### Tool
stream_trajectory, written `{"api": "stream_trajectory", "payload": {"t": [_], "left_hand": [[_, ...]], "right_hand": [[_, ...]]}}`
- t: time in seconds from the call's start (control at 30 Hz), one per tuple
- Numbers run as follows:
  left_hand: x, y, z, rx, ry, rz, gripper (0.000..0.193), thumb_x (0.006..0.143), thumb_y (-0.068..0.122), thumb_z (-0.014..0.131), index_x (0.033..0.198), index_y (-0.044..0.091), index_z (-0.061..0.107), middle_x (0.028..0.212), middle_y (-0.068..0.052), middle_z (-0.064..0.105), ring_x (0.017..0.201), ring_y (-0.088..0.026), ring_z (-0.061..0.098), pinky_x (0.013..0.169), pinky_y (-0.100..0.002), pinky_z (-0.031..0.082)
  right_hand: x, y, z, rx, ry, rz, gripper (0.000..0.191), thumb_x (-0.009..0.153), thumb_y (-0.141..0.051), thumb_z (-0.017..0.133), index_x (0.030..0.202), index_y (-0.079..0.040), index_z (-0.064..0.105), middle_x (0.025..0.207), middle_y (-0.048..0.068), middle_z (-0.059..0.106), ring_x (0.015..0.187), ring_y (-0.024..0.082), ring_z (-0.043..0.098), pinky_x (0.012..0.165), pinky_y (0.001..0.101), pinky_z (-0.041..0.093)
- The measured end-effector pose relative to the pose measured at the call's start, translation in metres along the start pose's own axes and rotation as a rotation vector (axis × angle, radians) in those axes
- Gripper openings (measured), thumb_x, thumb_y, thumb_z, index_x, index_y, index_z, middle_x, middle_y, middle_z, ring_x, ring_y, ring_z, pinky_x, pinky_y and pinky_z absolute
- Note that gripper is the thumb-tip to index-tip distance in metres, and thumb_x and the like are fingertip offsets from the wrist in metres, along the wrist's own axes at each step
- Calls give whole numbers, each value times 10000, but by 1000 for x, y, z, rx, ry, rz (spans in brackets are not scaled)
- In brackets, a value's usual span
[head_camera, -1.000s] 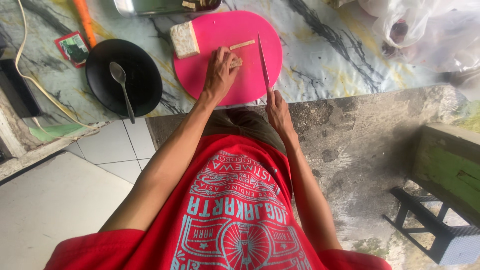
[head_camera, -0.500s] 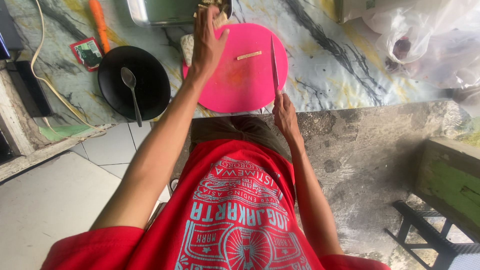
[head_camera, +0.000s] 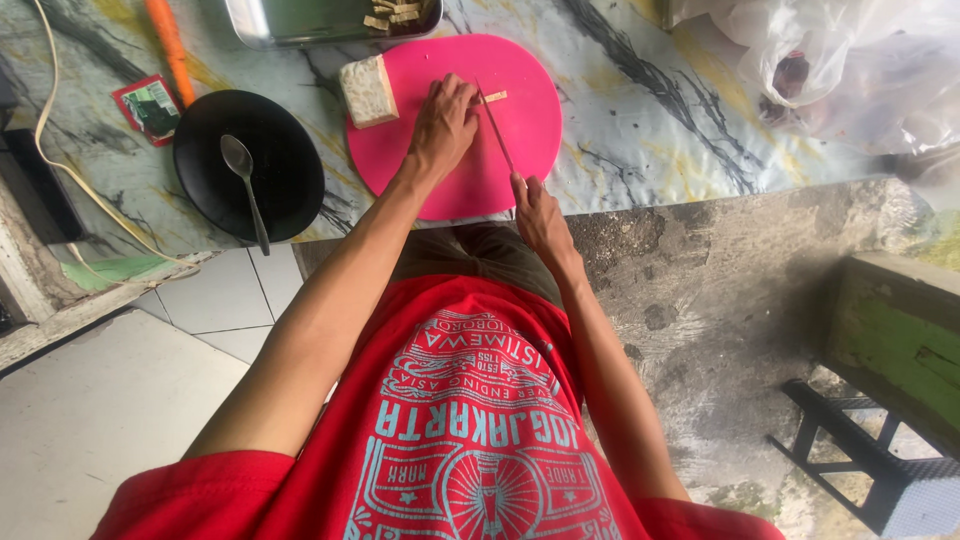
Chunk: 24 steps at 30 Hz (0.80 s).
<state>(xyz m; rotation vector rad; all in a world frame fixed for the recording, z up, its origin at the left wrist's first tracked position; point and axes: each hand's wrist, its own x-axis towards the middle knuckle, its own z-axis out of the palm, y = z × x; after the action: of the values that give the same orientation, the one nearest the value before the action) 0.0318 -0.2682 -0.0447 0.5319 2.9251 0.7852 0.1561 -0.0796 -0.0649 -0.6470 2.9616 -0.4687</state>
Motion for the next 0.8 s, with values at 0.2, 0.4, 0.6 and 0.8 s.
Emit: {"api": "stream_trajectory", "payload": {"t": [0.2, 0.4, 0.6, 0.8], "left_hand": [[1, 3, -3, -97, -36, -92, 197, 884, -26, 668, 1076, -36, 626, 1067, -171, 599, 996, -340, 586, 930, -436, 513], [0, -1, -3, -77, -35, -66, 101, 900, -32, 656, 997, -22, 633, 1000, -155, 607, 964, -315, 602, 944, -437, 529], [-1, 0, 2, -143, -22, 28, 67, 922, -7, 696, 983, -9, 667, 1031, -123, 603, 937, -243, 593, 881, -353, 570], [15, 8, 18, -72, 2, 166, 129, 959, 42, 703, 1078, 2, 670, 1125, -112, 625, 1032, -254, 608, 994, -365, 552]], "right_hand": [[1, -9, -3, -340, 87, -32, 462, 966, -142, 557, 1400, 13, 534, 962, 94, 511, 697, 181, 547, 581, 317, 479], [0, -5, 3, -785, 175, -266, 475, 986, -83, 533, 1441, 51, 516, 1216, 206, 604, 768, 165, 574, 660, 277, 491], [-2, 3, -4, 862, -293, 844, 486, 1182, -316, 314, 1307, 59, 597, 934, 327, 640, 650, 290, 535, 551, 432, 419], [-12, 19, -16, 182, 210, 165, 352, 1054, -15, 439, 1382, 91, 513, 937, 255, 563, 619, 318, 536, 468, 448, 458]]}}
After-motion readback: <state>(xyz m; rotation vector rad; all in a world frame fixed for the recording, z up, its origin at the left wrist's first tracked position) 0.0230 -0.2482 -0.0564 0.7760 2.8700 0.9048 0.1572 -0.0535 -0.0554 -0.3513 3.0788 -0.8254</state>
